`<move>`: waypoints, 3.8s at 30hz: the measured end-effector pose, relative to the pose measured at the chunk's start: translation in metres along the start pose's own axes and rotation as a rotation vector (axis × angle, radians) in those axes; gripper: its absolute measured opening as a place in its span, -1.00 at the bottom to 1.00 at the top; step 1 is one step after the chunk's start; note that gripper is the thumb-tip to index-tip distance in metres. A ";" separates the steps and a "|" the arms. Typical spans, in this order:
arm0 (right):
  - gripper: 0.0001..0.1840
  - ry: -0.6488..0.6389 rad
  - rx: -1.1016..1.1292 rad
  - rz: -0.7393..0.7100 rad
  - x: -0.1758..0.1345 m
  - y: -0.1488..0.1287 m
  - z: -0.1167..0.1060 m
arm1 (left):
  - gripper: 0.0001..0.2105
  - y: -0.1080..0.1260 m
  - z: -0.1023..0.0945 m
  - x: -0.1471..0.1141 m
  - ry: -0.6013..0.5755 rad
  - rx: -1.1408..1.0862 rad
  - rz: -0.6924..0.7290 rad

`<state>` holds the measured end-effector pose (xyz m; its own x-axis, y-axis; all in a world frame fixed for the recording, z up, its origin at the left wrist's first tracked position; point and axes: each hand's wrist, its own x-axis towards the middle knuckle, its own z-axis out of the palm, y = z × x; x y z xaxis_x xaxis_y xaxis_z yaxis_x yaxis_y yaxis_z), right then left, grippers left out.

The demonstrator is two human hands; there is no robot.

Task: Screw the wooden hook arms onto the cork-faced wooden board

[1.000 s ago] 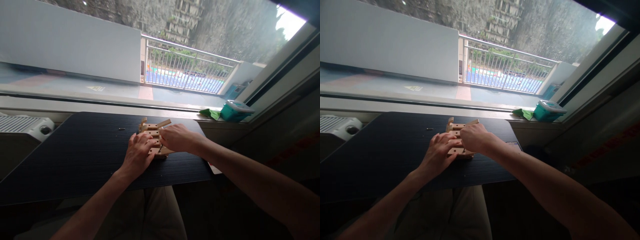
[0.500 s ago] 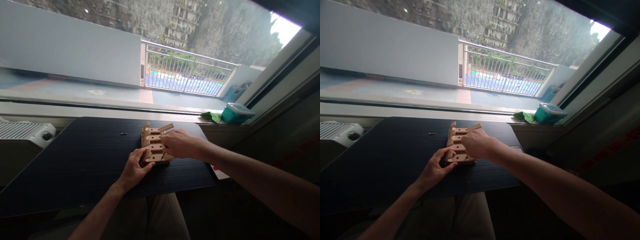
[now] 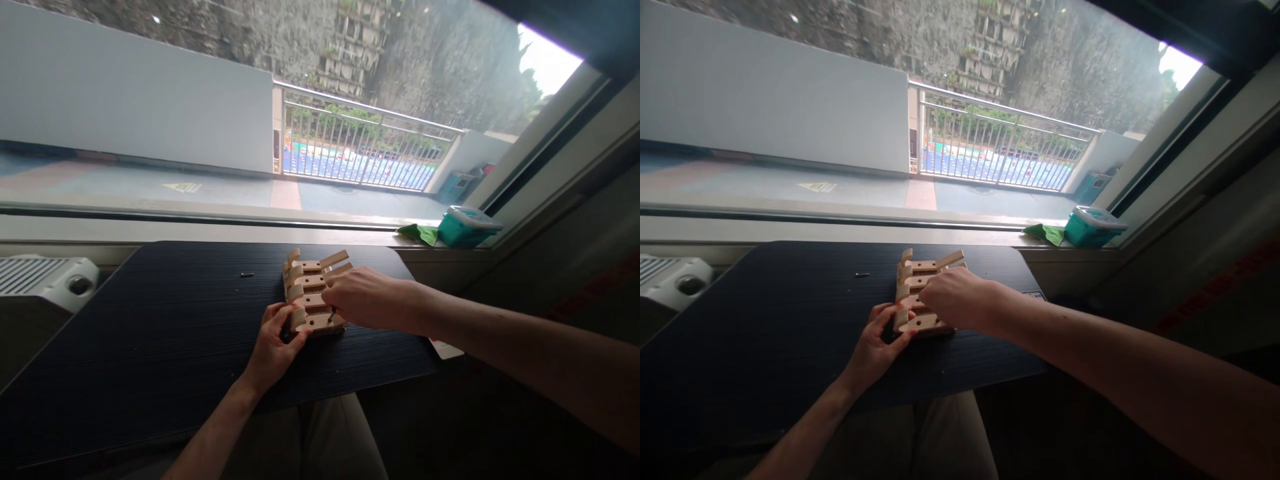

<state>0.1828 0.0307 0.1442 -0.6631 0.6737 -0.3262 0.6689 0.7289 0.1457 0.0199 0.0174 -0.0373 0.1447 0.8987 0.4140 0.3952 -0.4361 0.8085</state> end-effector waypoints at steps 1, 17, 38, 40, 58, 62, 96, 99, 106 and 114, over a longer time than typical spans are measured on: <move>-0.81 -0.003 0.004 -0.002 0.002 0.000 0.001 | -0.75 0.000 0.000 0.000 -0.004 -0.003 -0.011; -0.76 0.001 -0.022 0.197 -0.001 0.008 -0.004 | -0.79 -0.002 0.001 -0.001 0.013 -0.007 -0.007; -0.81 -0.053 -0.022 0.173 -0.007 0.004 -0.006 | -0.79 -0.006 0.004 0.000 0.021 0.020 0.036; -0.82 -0.072 -0.024 0.158 -0.005 0.007 -0.003 | -0.79 -0.007 0.005 0.000 0.019 0.022 0.037; -0.76 -0.075 0.021 0.164 -0.004 0.000 -0.007 | -0.81 -0.003 0.003 -0.001 0.016 -0.002 0.022; -0.77 -0.094 0.007 0.163 -0.001 0.004 -0.001 | -0.80 -0.003 0.003 0.000 0.007 -0.007 0.017; -0.69 -0.079 -0.022 0.236 -0.004 0.000 -0.001 | -0.81 0.000 0.002 0.000 0.017 -0.007 0.006; -0.76 -0.075 -0.025 0.208 -0.005 0.001 -0.002 | -0.81 -0.001 0.003 0.000 0.024 -0.010 0.003; -0.79 -0.037 -0.020 0.171 -0.004 0.006 0.000 | -0.81 -0.001 0.002 0.000 0.009 -0.015 -0.001; -0.71 -0.097 0.047 0.253 -0.003 0.005 0.002 | -0.82 0.001 0.002 0.000 0.004 -0.012 -0.006</move>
<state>0.1890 0.0325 0.1437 -0.4386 0.8174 -0.3734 0.8258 0.5305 0.1913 0.0220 0.0169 -0.0370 0.1388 0.9013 0.4103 0.3852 -0.4309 0.8161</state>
